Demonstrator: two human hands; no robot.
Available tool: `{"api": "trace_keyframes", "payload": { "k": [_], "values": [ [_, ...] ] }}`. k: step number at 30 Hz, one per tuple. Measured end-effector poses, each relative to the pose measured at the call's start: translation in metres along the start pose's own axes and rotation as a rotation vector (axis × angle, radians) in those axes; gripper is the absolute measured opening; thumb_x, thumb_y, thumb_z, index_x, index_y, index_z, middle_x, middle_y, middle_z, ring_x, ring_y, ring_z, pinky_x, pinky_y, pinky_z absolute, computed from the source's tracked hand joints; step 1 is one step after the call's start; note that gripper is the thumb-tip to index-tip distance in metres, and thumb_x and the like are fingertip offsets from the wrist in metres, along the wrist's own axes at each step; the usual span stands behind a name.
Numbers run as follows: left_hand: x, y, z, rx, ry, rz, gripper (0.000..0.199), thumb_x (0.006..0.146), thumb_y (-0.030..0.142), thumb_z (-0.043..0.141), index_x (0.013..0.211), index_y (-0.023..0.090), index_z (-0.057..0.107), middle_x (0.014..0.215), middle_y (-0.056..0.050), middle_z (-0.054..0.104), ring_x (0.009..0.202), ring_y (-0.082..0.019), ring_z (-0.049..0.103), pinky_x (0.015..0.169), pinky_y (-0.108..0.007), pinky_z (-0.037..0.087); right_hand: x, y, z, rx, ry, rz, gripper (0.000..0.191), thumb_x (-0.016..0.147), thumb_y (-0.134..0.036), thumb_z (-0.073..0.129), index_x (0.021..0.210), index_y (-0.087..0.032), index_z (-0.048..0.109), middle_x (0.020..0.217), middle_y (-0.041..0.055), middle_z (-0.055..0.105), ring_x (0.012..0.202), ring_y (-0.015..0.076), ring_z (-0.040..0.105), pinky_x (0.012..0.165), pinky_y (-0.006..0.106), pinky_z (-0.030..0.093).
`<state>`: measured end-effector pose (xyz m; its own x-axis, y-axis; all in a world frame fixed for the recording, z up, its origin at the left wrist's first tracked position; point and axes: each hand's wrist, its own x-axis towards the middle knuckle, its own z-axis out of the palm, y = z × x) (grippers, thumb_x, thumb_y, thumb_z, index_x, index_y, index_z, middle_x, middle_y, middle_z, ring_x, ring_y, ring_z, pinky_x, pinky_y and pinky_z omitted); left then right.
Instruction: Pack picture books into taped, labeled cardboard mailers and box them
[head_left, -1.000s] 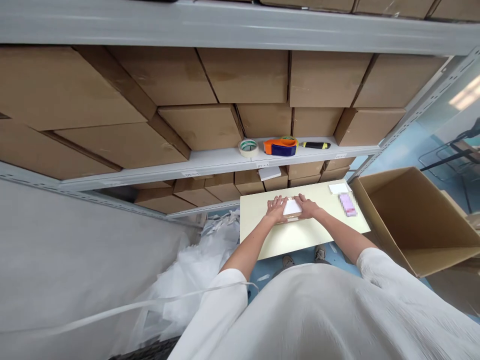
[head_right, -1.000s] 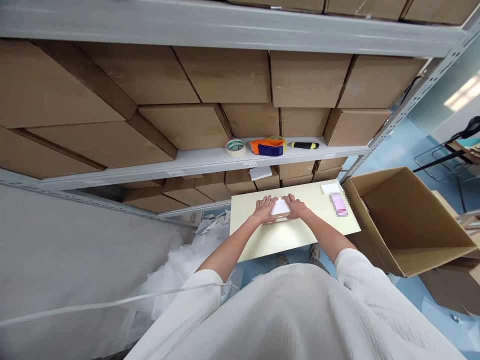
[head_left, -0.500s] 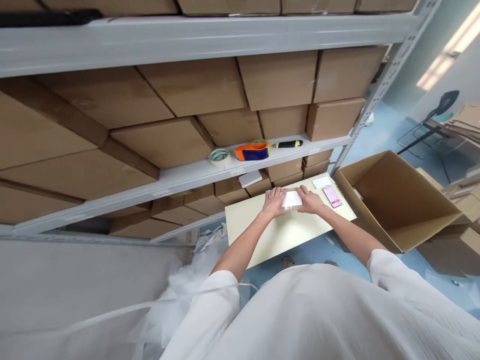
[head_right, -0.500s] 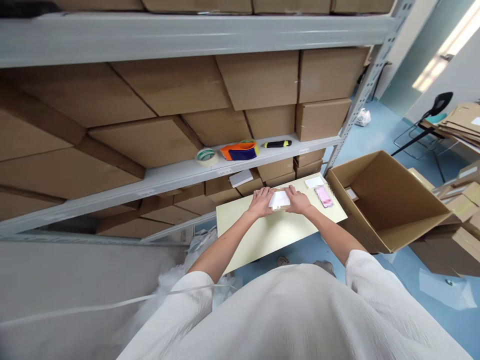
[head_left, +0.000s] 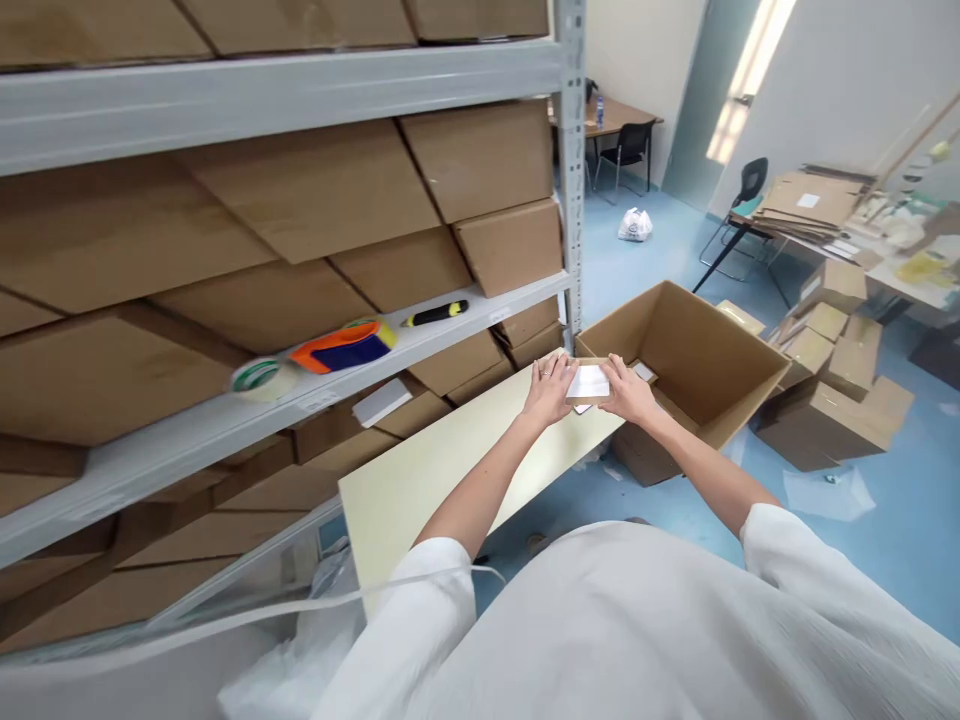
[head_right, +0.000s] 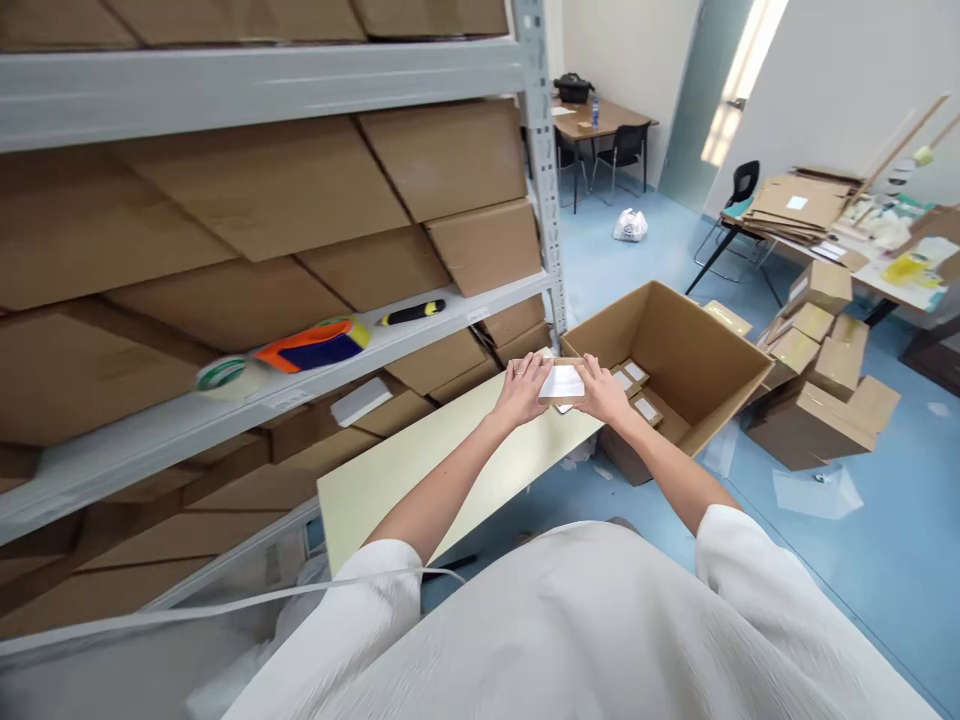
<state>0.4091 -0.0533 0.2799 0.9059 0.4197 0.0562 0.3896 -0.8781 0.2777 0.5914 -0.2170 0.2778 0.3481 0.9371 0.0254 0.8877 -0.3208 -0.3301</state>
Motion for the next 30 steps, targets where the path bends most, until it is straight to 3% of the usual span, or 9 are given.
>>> {"api": "trace_keyframes", "payload": {
  "k": [6, 12, 17, 24, 30],
  "values": [
    [0.083, 0.08, 0.035, -0.038, 0.003, 0.179, 0.117, 0.079, 0.023, 0.094, 0.176, 0.029, 0.03, 0.185, -0.017, 0.02, 0.173, -0.042, 0.01, 0.137, -0.07, 0.002, -0.036, 0.102, -0.039, -0.051, 0.046, 0.135, 0.099, 0.086, -0.04, 0.09, 0.17, -0.031, 0.037, 0.184, 0.0136, 0.019, 0.147, 0.0451, 0.049, 0.108, 0.052, 0.056],
    [0.147, 0.129, 0.068, -0.064, -0.129, 0.281, 0.115, 0.082, 0.027, 0.092, 0.177, 0.035, 0.028, 0.186, -0.013, 0.019, 0.173, -0.042, 0.008, 0.138, -0.069, 0.008, -0.061, 0.174, -0.046, -0.041, 0.032, 0.279, 0.098, 0.088, -0.04, 0.086, 0.171, -0.035, 0.034, 0.185, 0.0105, 0.016, 0.146, 0.0442, 0.048, 0.106, 0.053, 0.057],
    [0.198, 0.144, 0.096, -0.017, -0.176, 0.408, 0.115, 0.082, 0.022, 0.09, 0.177, 0.029, 0.026, 0.186, -0.017, 0.018, 0.173, -0.041, 0.011, 0.138, -0.068, 0.005, -0.061, 0.211, -0.043, -0.03, 0.037, 0.4, 0.096, 0.088, -0.041, 0.085, 0.17, -0.032, 0.037, 0.185, 0.0127, 0.017, 0.143, 0.0438, 0.05, 0.107, 0.053, 0.057],
    [0.273, 0.143, 0.141, 0.033, -0.328, 0.565, 0.114, 0.087, 0.03, 0.084, 0.179, 0.028, 0.018, 0.187, -0.015, 0.014, 0.174, -0.039, 0.006, 0.139, -0.065, 0.008, -0.037, 0.247, -0.035, -0.091, -0.065, 0.582, 0.097, 0.088, -0.046, 0.087, 0.169, -0.033, 0.035, 0.184, 0.0142, 0.017, 0.14, 0.0416, 0.054, 0.098, 0.049, 0.061],
    [0.324, 0.14, 0.188, -0.023, -0.501, 0.575, 0.106, 0.088, 0.027, 0.083, 0.176, 0.024, 0.024, 0.187, -0.02, 0.011, 0.173, -0.039, 0.008, 0.138, -0.067, 0.011, -0.016, 0.278, -0.016, -0.077, -0.169, 0.752, 0.097, 0.087, -0.049, 0.088, 0.167, -0.033, 0.036, 0.181, 0.0163, 0.02, 0.133, 0.0391, 0.059, 0.096, 0.047, 0.061]
  ]
}}
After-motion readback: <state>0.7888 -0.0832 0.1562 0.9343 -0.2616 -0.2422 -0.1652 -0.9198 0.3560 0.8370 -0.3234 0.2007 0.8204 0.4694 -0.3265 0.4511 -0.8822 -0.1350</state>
